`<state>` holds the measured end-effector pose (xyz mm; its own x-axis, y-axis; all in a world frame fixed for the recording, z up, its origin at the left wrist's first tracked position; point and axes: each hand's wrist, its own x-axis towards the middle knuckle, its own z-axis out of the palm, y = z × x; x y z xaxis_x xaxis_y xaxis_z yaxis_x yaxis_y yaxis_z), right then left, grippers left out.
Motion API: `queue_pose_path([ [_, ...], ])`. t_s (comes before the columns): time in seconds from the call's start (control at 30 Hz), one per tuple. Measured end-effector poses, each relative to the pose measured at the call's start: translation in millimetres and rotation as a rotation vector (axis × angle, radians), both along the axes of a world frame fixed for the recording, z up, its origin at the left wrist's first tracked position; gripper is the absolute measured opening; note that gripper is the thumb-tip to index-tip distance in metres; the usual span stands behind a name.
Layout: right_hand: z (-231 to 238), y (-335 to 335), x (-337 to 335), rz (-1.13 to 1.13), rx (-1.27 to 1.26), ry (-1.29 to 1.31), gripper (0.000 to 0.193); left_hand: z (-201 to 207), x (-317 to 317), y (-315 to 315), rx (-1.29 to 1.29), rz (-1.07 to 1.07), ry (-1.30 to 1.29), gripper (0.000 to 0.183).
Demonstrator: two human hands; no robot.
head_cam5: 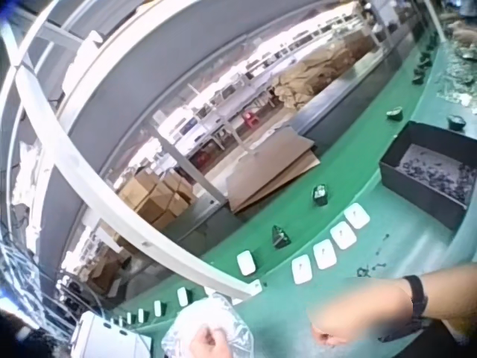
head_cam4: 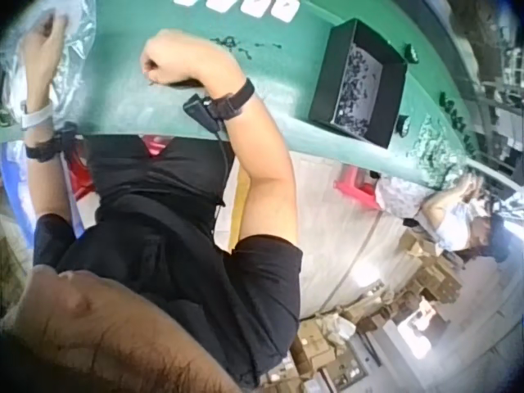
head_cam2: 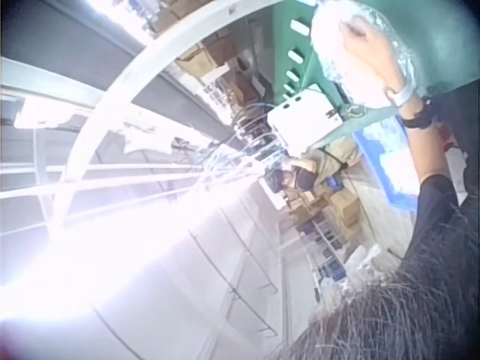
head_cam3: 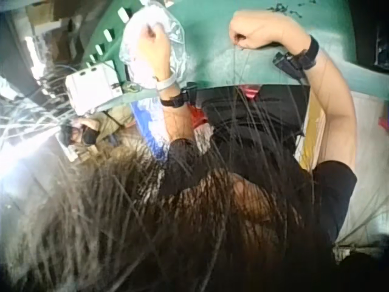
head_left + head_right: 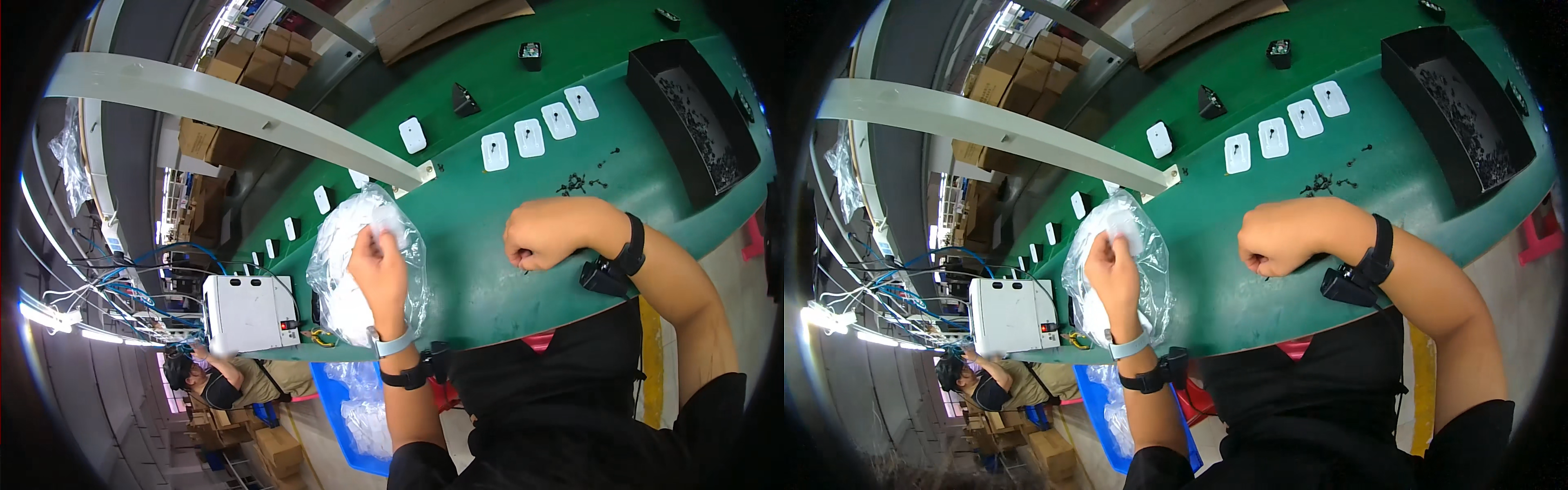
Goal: The person assembles small electronic devices by inserting circuit boards into white plastic housings. They repeatedly pick up a white casing, place a green circuit board inside, and secure it with a black cover. The process is performed one unit at a time on a green workbench.
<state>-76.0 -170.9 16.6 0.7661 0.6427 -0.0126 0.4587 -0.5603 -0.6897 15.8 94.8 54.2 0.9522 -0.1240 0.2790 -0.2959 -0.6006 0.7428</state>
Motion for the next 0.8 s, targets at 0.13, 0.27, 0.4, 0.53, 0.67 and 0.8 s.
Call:
queue_pose_path([
  [0.13,12,7,-1,-0.04,-0.095,-0.031,0.012,-1,1,-49,-0.623,-0.237,0.39,0.012],
  [0.27,3,-3,6,-0.119,-0.028,-0.128,0.014,-24,10,-87,-0.787,-0.388,0.403,0.03],
  [0.4,8,-19,14,-0.278,0.208,-0.148,0.013,-29,11,-99,-0.901,-0.427,0.492,0.048],
  [0.53,22,-25,18,-0.462,0.371,-0.245,0.01,-39,11,-92,-0.865,-0.454,0.525,0.04],
  [0.67,8,-16,26,-0.552,0.396,-0.451,0.011,-47,-1,-93,-0.836,-0.476,0.455,0.026],
  [0.8,9,-14,27,-0.591,0.391,-0.538,0.014,-44,-11,-102,-0.863,-0.476,0.519,0.021],
])
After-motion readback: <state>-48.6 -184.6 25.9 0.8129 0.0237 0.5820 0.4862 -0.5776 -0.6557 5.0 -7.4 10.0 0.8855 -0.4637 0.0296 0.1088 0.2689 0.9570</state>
